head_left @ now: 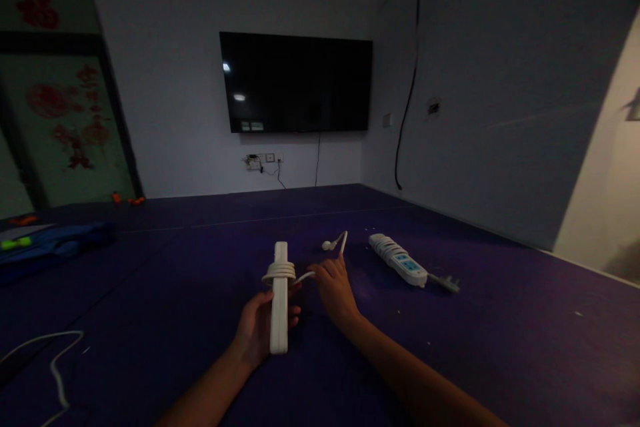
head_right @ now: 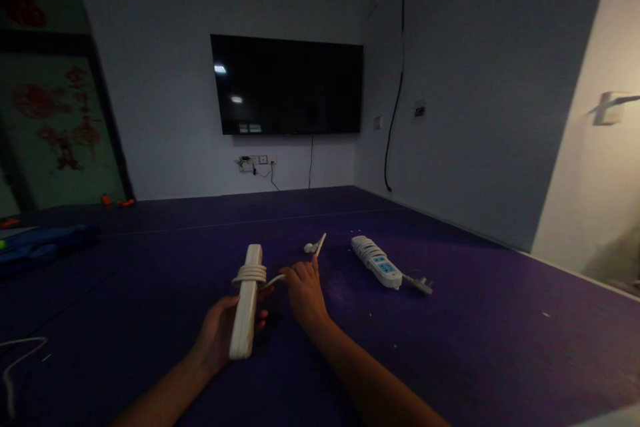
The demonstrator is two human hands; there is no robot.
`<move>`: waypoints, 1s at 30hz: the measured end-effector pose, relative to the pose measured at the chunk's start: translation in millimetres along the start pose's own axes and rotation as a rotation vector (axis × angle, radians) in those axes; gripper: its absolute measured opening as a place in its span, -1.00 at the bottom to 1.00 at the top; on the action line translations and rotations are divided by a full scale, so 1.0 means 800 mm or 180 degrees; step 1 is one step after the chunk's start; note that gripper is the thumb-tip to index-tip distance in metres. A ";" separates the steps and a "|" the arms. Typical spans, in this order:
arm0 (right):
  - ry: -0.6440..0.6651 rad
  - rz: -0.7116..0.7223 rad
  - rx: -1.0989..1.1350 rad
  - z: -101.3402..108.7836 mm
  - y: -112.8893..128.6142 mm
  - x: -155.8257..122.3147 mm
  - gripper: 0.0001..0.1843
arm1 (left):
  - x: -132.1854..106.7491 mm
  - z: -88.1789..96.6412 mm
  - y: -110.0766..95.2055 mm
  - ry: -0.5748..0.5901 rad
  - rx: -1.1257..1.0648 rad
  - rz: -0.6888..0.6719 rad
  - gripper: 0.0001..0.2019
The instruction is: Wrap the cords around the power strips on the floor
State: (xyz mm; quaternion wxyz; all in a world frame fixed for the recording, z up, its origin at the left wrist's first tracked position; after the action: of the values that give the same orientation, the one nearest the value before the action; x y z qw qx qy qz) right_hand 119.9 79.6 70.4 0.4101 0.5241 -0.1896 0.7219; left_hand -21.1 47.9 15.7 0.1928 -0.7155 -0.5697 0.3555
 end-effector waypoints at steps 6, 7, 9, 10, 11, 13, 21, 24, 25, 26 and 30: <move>-0.0377 -0.0078 0.0394 0.006 -0.005 0.002 -0.77 | 0.010 0.005 0.004 0.0255 0.0227 0.0026 -0.50; -0.0437 -0.0095 0.0469 0.007 -0.005 0.002 -0.77 | 0.012 0.007 0.006 0.0240 0.0255 0.0070 -0.48; -0.0541 -0.0145 0.0563 0.010 -0.007 0.002 -0.76 | 0.015 0.012 0.009 0.0105 0.0291 0.0128 -0.49; -0.0576 -0.0183 0.0572 0.011 -0.009 0.002 -0.76 | 0.016 0.014 0.009 0.0023 0.0308 0.0126 -0.51; -0.0596 -0.0231 0.0558 0.012 -0.011 0.002 -0.76 | 0.016 0.015 0.010 -0.0044 0.0330 0.0114 -0.53; -0.0589 -0.0356 0.0480 0.013 -0.015 0.002 -0.75 | 0.017 0.015 0.009 -0.0129 0.0355 0.0041 -0.59; 0.0172 -0.0848 -0.0042 0.003 -0.023 -0.005 -0.73 | 0.018 0.020 0.007 -0.0483 0.0193 0.0033 -0.66; 0.0445 -0.1178 -0.0124 -0.003 -0.029 -0.013 -0.71 | 0.017 0.017 0.003 -0.0529 0.0084 -0.0036 -0.66; 0.0519 -0.1267 -0.0136 -0.006 -0.031 -0.015 -0.70 | 0.017 0.016 0.003 -0.0535 0.0074 -0.0060 -0.67; 0.0580 -0.1336 -0.0129 -0.009 -0.033 -0.017 -0.70 | 0.016 0.015 0.002 -0.0542 0.0085 -0.0069 -0.67; 0.0685 -0.1422 0.0160 -0.018 -0.040 -0.017 -0.69 | 0.015 0.014 0.003 -0.0564 0.0146 -0.0021 -0.65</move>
State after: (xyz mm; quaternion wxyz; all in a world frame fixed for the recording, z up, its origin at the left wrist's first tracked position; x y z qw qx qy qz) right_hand 137.9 103.5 47.1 0.5641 0.4832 -0.0062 0.6695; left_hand -26.4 57.3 3.3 0.1592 -0.6747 -0.5786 0.4297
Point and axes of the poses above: each hand's wrist, its own x-axis towards the middle knuckle, its own z-axis out of the back of the hand, y = z × x, the point moved 7 cm from there along x, towards the middle knuckle, and after that the axes turned 11 degrees about -y, right-handed, at the moved point
